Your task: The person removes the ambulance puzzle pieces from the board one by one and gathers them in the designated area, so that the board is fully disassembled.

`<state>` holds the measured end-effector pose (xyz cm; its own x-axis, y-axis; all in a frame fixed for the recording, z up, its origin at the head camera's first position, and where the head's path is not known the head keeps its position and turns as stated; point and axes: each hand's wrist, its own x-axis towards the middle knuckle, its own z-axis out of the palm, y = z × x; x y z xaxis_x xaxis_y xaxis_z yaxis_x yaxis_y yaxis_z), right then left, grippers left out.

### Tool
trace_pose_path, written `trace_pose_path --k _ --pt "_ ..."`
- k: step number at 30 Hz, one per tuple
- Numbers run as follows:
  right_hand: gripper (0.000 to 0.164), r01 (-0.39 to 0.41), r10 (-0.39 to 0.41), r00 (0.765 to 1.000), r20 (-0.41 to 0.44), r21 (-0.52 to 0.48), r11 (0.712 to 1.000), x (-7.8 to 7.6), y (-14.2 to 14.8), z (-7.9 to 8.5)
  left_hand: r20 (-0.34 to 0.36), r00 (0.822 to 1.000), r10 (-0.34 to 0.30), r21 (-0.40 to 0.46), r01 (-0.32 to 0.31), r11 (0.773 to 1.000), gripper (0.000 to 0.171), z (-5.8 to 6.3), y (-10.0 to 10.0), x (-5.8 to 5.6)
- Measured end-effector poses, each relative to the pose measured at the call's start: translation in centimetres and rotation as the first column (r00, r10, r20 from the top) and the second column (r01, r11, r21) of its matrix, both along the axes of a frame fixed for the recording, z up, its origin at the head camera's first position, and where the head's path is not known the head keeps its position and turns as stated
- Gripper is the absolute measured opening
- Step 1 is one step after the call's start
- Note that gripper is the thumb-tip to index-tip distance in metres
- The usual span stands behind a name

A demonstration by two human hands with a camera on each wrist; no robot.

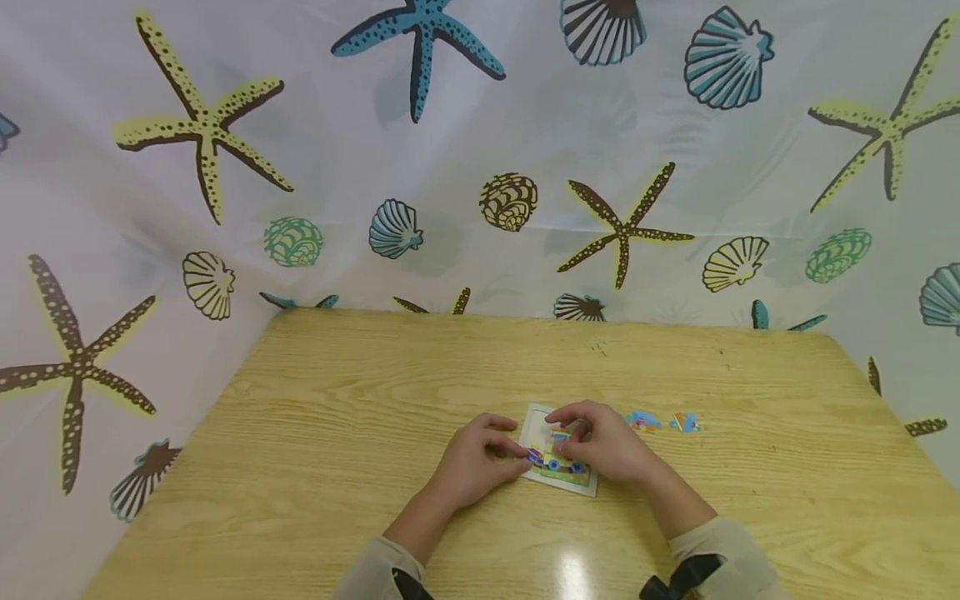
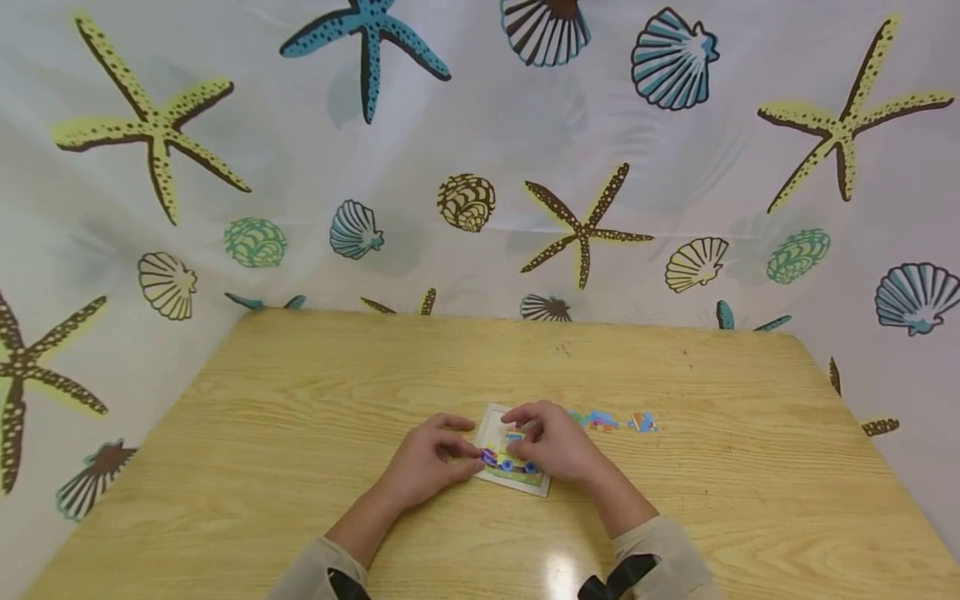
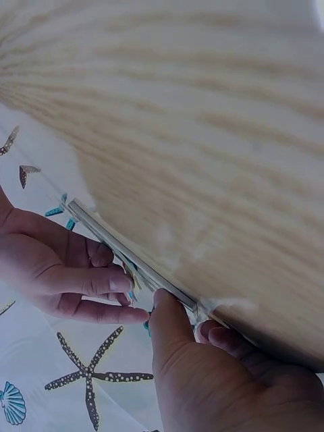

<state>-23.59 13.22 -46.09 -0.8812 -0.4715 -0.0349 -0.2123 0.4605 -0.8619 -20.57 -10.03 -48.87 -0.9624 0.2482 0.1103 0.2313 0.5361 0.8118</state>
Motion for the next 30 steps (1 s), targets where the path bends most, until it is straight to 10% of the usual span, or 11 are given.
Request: trace_pose_path --k 30 --pt "0.020 0.009 -0.006 0.999 -0.036 0.108 0.994 0.3 0.2 1.1 -0.049 0.987 0.155 -0.160 -0.161 0.974 0.023 0.7 2.2 0.9"
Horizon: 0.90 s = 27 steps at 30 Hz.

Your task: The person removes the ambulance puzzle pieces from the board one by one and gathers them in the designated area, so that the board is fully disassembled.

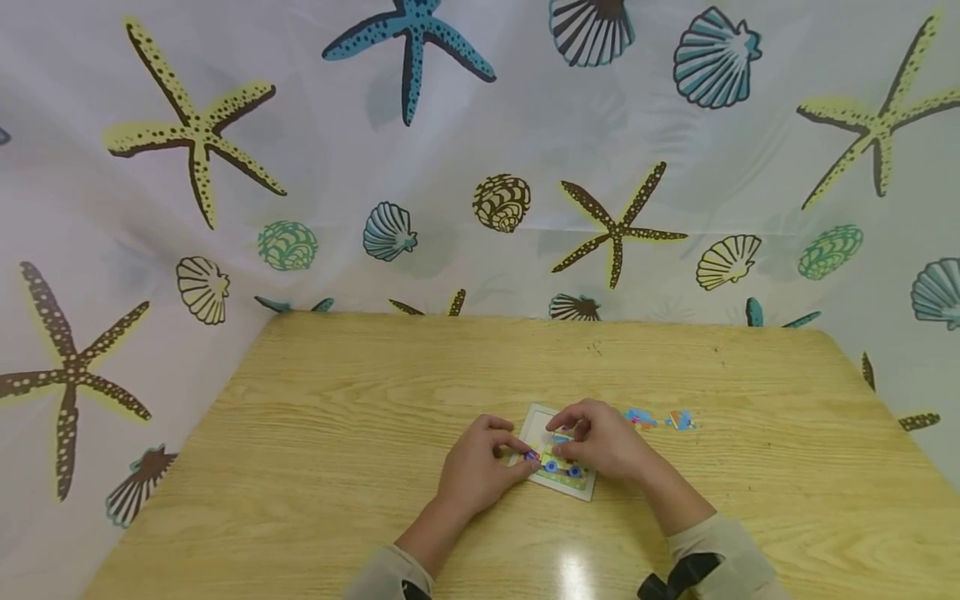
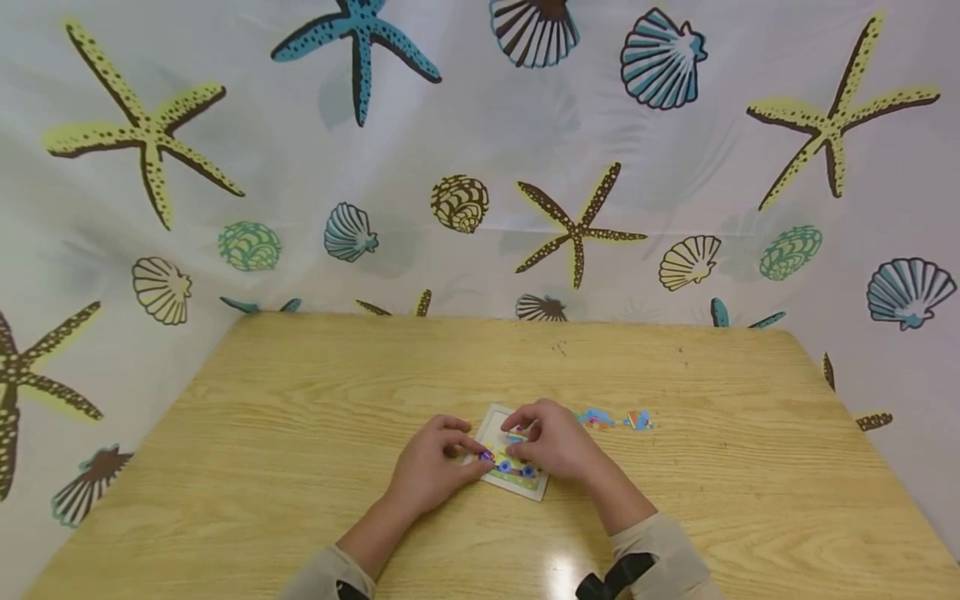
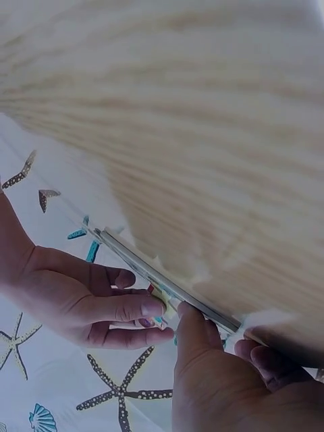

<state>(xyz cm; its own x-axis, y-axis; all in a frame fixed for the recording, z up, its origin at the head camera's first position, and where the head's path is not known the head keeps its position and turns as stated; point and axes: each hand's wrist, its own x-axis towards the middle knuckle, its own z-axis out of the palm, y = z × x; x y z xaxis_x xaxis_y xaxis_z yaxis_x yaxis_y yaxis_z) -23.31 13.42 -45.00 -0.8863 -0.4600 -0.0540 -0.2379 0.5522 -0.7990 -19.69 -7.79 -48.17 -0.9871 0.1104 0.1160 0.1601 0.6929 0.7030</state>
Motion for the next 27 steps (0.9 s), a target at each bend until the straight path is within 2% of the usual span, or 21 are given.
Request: trace_pose_path --k 7,10,19,27 --pt "0.016 -0.030 0.033 0.998 0.048 -0.075 0.997 0.0 0.1 0.1 -0.018 1.000 0.022 -0.045 -0.023 0.999 0.024 0.0 0.2 0.2" --pt "0.016 -0.019 0.025 0.997 0.067 -0.091 0.996 0.0 0.2 0.0 -0.023 1.000 0.018 -0.058 -0.019 0.998 0.025 0.0 0.2 0.1" --pt "0.020 0.068 -0.053 0.992 0.116 -0.130 0.989 -0.1 -0.3 0.0 -0.039 0.999 0.013 -0.028 -0.014 0.999 0.026 -0.1 -0.2 0.2" --pt "0.019 0.060 -0.041 0.991 0.128 -0.144 0.988 -0.4 -0.9 -0.8 -0.019 1.000 -0.011 0.001 0.011 1.000 0.024 -0.3 -0.3 0.3"
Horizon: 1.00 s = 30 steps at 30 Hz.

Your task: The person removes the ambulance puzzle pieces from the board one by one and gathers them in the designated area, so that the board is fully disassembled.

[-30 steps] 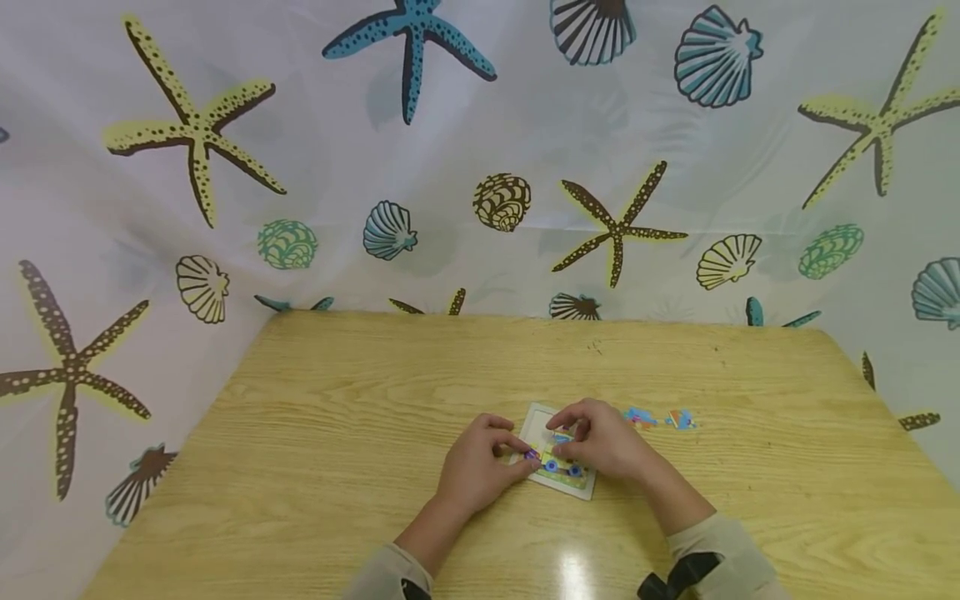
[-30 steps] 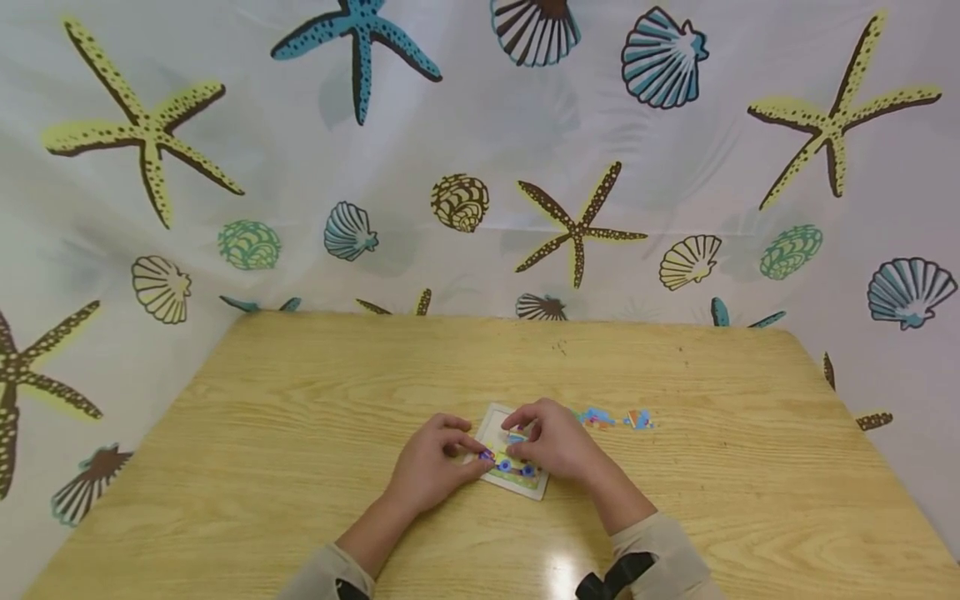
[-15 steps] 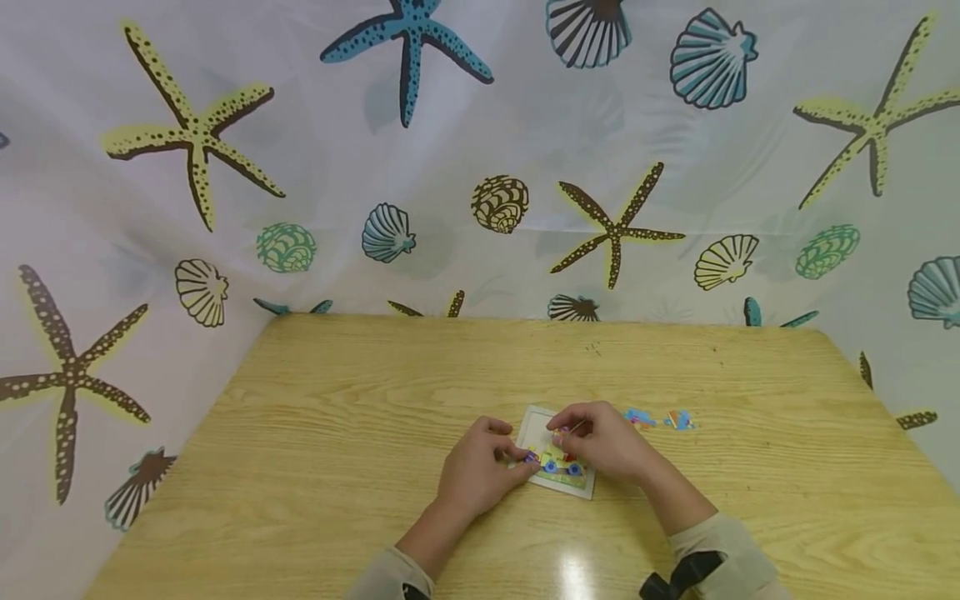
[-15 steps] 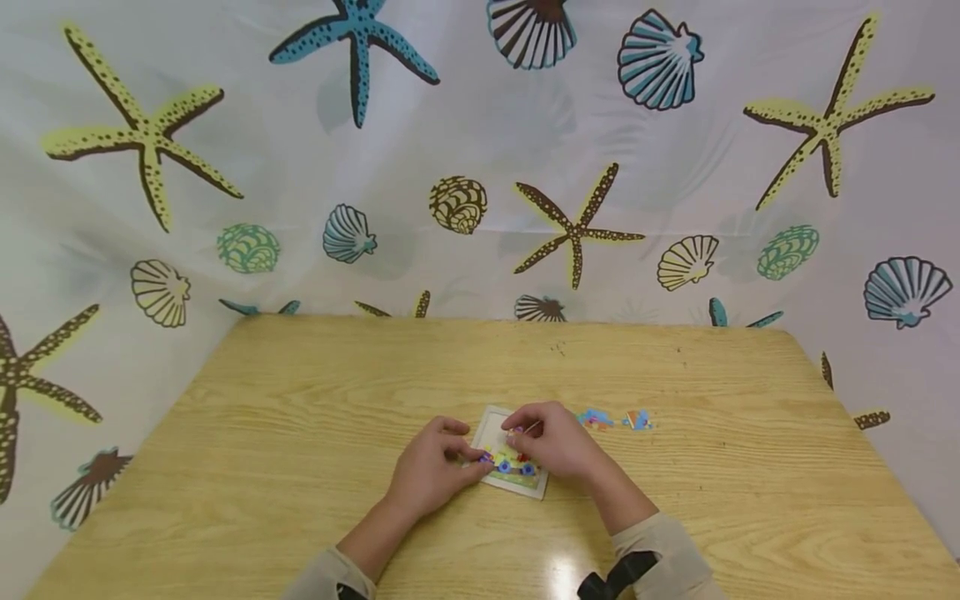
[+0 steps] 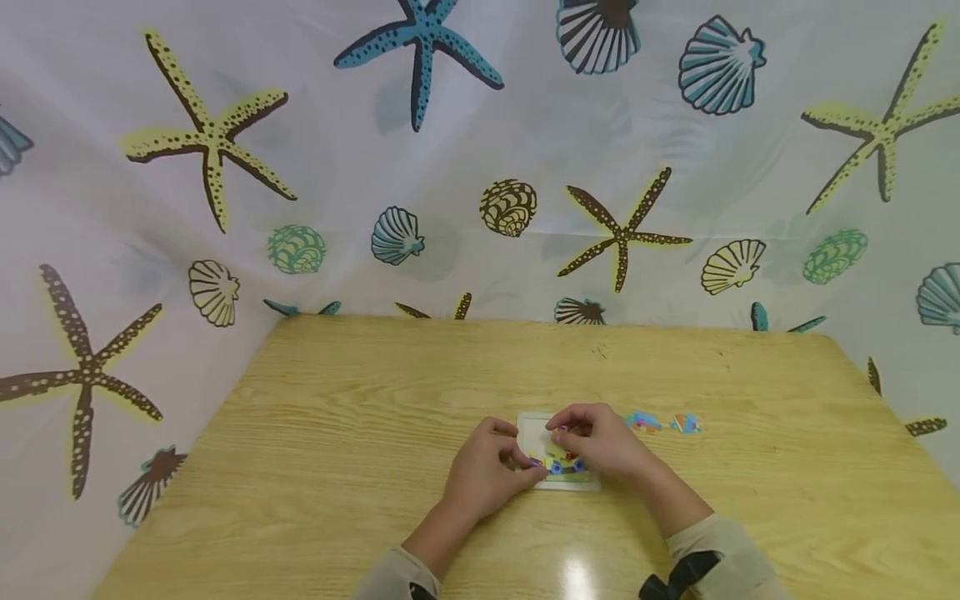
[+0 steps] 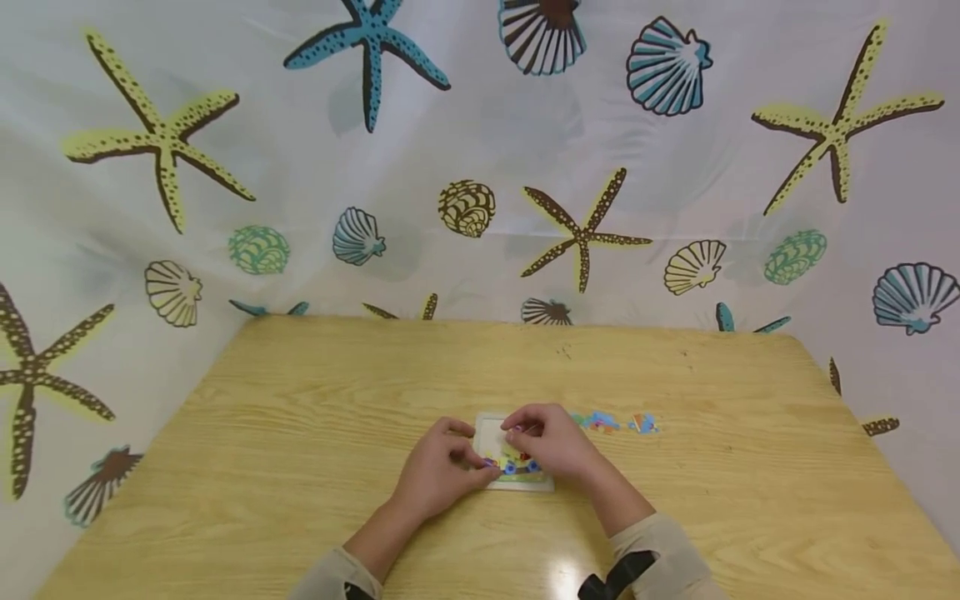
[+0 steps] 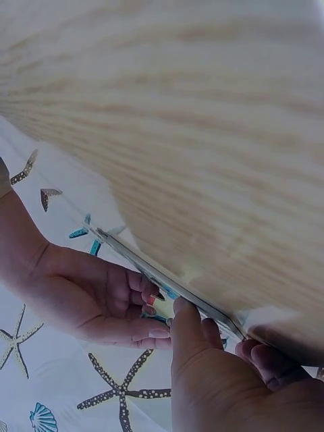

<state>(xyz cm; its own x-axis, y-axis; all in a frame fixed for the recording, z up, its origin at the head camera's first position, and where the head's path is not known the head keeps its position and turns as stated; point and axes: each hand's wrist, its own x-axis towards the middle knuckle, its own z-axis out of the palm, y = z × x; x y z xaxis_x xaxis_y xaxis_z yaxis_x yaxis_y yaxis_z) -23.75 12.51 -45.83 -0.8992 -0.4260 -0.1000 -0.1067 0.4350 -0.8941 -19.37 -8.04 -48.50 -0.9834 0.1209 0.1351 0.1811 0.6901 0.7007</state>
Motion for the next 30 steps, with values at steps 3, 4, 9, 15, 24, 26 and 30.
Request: trace_pose_path --k 3,4,9,15,24,26,30 --pt "0.020 0.000 0.000 1.000 -0.010 0.010 1.000 0.1 0.3 0.0 0.015 1.000 0.004 -0.018 -0.004 1.000 0.025 0.0 0.3 0.0" --pt "0.021 0.000 0.000 1.000 -0.012 0.011 1.000 0.1 0.5 0.0 0.022 1.000 0.008 -0.024 -0.008 1.000 0.025 0.0 0.4 0.0" --pt "0.024 0.015 -0.016 1.000 -0.002 -0.032 0.999 0.3 1.1 0.3 0.025 0.999 0.020 -0.036 -0.019 0.999 0.028 0.0 0.6 0.0" --pt "0.027 0.044 -0.041 0.998 0.041 -0.096 0.994 0.5 1.8 0.3 -0.011 1.000 0.013 -0.018 -0.013 1.000 0.027 0.1 0.5 0.1" --pt "0.028 0.093 -0.083 0.992 0.099 -0.093 0.991 0.7 2.9 0.2 0.008 1.000 0.013 -0.013 -0.013 1.000 0.028 0.1 0.3 -0.1" --pt "0.029 0.087 -0.073 0.990 0.121 -0.115 0.989 0.8 3.2 0.2 0.011 1.000 0.018 -0.019 -0.018 1.000 0.028 0.1 0.3 -0.1" --pt "0.031 0.080 -0.059 0.988 0.146 -0.146 0.986 1.1 3.7 -0.1 0.011 1.000 0.020 -0.022 -0.019 1.000 0.029 0.0 0.2 -0.1"
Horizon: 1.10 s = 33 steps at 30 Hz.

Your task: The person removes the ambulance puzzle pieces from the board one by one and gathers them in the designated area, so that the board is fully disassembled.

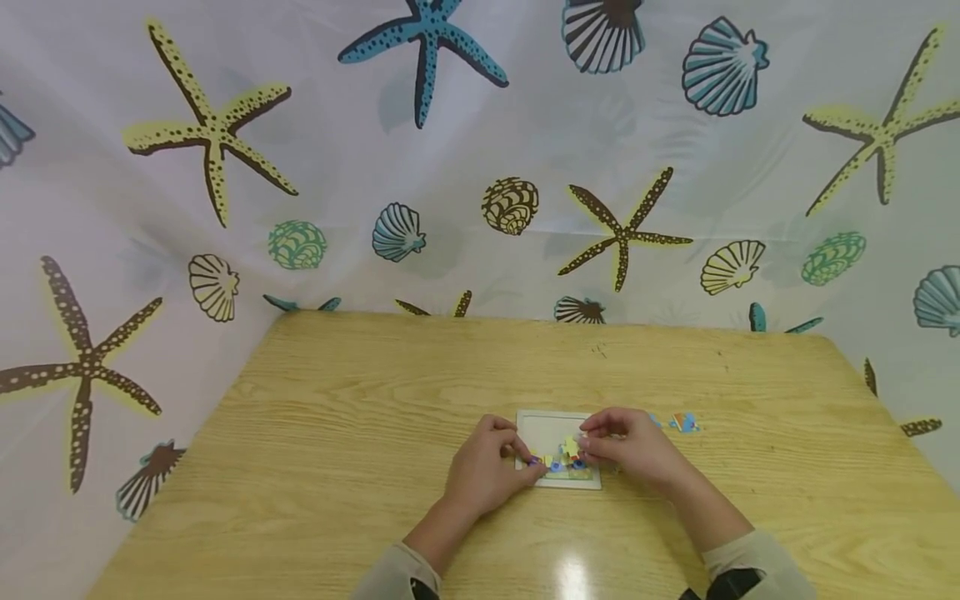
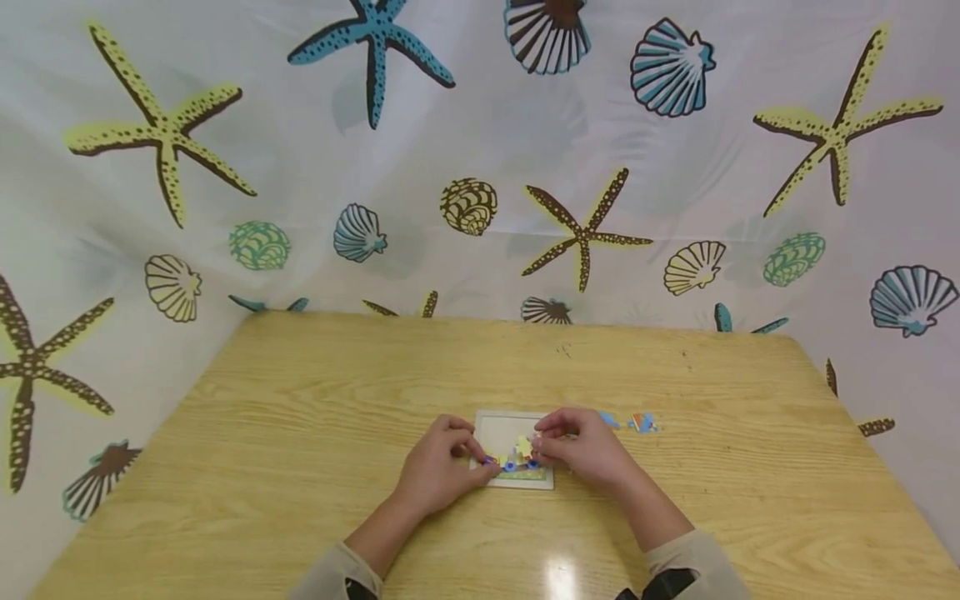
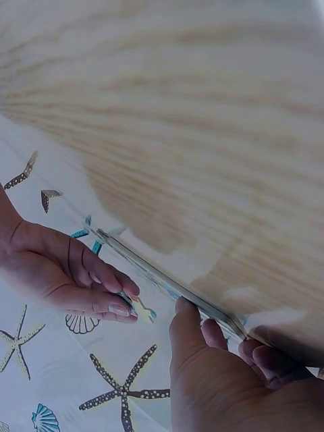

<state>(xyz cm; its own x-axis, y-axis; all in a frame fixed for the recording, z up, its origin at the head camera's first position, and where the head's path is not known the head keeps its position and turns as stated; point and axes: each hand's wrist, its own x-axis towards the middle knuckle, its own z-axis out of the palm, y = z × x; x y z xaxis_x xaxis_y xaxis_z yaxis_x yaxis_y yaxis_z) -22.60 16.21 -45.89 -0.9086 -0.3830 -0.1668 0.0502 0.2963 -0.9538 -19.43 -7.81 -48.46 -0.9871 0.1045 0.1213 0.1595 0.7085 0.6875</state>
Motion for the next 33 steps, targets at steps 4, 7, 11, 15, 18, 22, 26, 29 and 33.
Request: trace_pose_path --k 4,7,11,15,18,22,26,29,33 --pt "0.032 0.016 -0.015 1.000 -0.005 0.001 1.000 0.2 0.7 -0.2 -0.001 1.000 -0.001 0.000 0.001 1.000 0.029 -0.1 0.0 0.1" --pt "0.033 0.034 -0.034 0.999 0.010 -0.006 0.999 0.3 1.5 -0.1 0.002 1.000 0.001 0.006 -0.001 1.000 0.029 -0.1 0.1 0.1" --pt "0.033 0.053 -0.053 0.998 0.033 -0.022 0.998 0.2 2.6 0.4 0.010 1.000 0.007 0.012 -0.008 1.000 0.028 -0.1 0.1 0.1" --pt "0.032 0.063 -0.063 0.997 0.039 0.004 0.998 0.0 3.7 1.0 0.020 1.000 0.017 0.021 -0.017 1.000 0.028 -0.1 0.2 0.0" --pt "0.032 0.065 -0.067 0.997 0.048 0.039 0.997 -0.2 4.4 1.3 0.025 0.999 0.024 0.029 -0.025 0.999 0.028 0.0 0.2 0.0" --pt "0.033 0.078 -0.083 0.994 0.066 0.067 0.995 -0.5 5.6 1.5 0.021 0.999 0.027 0.023 -0.027 0.999 0.029 0.0 0.3 0.1" --pt "0.033 0.091 -0.097 0.993 0.069 0.084 0.992 -0.7 6.5 1.8 0.012 0.999 0.029 0.013 -0.029 0.999 0.029 0.0 0.3 0.1" --pt "0.033 0.074 -0.081 0.995 0.056 0.107 0.991 -0.7 7.0 1.9 0.008 1.000 0.030 0.012 -0.030 0.999 0.028 0.1 0.4 0.1" --pt "0.032 0.054 -0.061 0.997 0.045 0.137 0.989 -0.7 7.7 2.0 0.010 1.000 0.021 0.010 -0.021 1.000 0.028 0.0 0.4 0.0"
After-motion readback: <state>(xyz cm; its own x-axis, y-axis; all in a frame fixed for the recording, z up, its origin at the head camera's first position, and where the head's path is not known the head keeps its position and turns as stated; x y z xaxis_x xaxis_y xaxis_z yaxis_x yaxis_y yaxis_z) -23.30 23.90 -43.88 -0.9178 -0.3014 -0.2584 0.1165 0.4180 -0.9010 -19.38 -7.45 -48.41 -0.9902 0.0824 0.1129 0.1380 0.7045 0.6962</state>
